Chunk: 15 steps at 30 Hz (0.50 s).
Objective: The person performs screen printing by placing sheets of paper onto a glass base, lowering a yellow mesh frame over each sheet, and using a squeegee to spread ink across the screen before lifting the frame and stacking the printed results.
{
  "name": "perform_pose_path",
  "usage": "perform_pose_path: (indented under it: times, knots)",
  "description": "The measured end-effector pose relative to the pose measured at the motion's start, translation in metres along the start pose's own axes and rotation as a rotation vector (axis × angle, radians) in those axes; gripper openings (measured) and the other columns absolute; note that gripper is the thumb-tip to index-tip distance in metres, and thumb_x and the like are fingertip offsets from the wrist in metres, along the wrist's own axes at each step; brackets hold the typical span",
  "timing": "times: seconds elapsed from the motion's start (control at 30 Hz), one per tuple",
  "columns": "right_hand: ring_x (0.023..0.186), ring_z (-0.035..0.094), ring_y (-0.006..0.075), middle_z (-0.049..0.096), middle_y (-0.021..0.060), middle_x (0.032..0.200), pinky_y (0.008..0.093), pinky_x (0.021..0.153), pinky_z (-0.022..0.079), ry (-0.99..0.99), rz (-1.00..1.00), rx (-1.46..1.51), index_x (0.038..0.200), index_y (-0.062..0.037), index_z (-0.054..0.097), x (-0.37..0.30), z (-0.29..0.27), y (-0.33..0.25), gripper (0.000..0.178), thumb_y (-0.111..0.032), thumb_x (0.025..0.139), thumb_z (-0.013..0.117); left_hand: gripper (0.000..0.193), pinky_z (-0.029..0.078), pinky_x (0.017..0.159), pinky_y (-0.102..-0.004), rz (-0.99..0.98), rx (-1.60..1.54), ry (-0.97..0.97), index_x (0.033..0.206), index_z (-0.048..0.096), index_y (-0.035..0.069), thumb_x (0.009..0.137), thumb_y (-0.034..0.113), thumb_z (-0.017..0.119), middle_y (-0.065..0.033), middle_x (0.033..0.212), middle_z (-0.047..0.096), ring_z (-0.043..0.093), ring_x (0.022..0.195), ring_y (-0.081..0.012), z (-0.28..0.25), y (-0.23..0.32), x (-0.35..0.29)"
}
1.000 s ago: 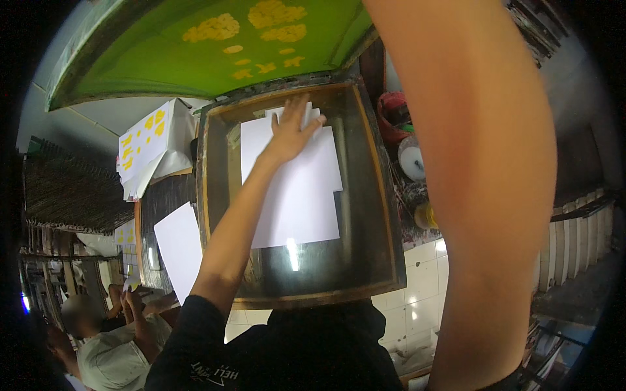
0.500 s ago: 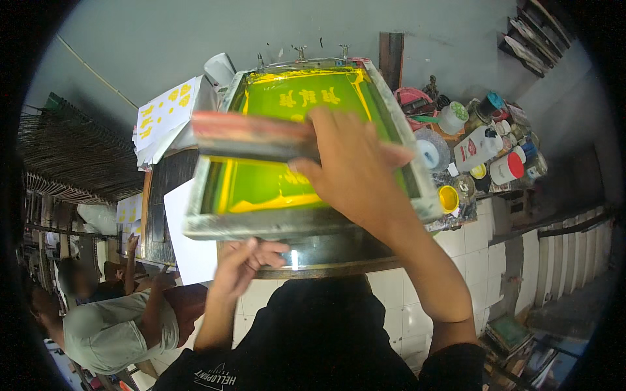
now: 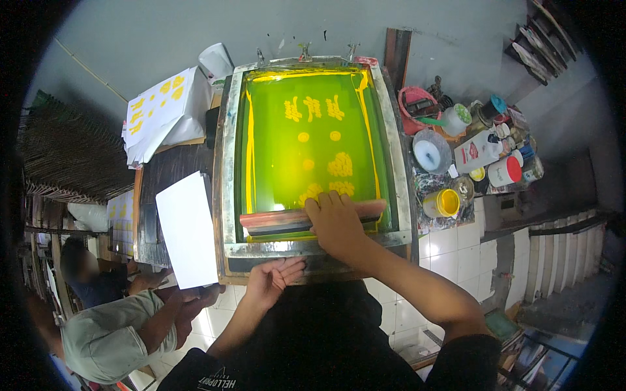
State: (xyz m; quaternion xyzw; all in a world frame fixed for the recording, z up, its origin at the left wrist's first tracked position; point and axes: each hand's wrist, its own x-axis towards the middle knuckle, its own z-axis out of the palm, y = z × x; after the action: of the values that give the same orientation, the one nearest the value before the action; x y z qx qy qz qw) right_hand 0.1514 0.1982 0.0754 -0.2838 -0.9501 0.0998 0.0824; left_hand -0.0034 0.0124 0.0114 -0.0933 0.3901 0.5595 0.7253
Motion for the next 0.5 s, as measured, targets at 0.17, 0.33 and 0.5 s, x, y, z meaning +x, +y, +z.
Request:
perform_pose_path:
  times: [0.17,0.33,0.5]
  knots:
    - [0.091,0.057,0.0308,0.059,0.0137,0.095,0.0439,0.079,0.042,0.134,0.001,-0.123,0.105,-0.0065,0.059,0.039,0.003,0.026,0.034,-0.021,0.079,0.075,0.046,0.05,0.108,-0.0489,-0.027,-0.011,0.006,0.131,0.053,-0.016,0.096,0.014,0.053,-0.0291,0.131,0.065,0.067,0.115,-0.038,-0.006,-0.003,0.003]
    - [0.096,0.057,0.0333,0.059,0.0151,0.1,0.046,0.082,0.041,0.178,-0.005,-0.156,0.107,-0.005,0.058,0.11,0.004,0.075,0.037,-0.02,0.08,0.077,0.054,0.05,0.109,-0.0463,-0.064,0.106,-0.02,0.133,0.054,-0.019,0.1,0.018,0.032,-0.0298,0.134,0.064,0.066,0.12,-0.0356,-0.014,-0.003,0.005]
    - [0.103,0.058,0.0353,0.06,0.0157,0.104,0.0473,0.084,0.041,0.223,0.003,-0.185,0.11,-0.0042,0.056,0.189,0.001,0.127,0.044,-0.021,0.078,0.082,0.055,0.051,0.105,-0.0476,-0.065,0.131,0.036,0.128,0.056,-0.021,0.097,0.019,0.035,-0.0324,0.128,0.066,0.069,0.11,-0.0357,-0.014,-0.006,0.002]
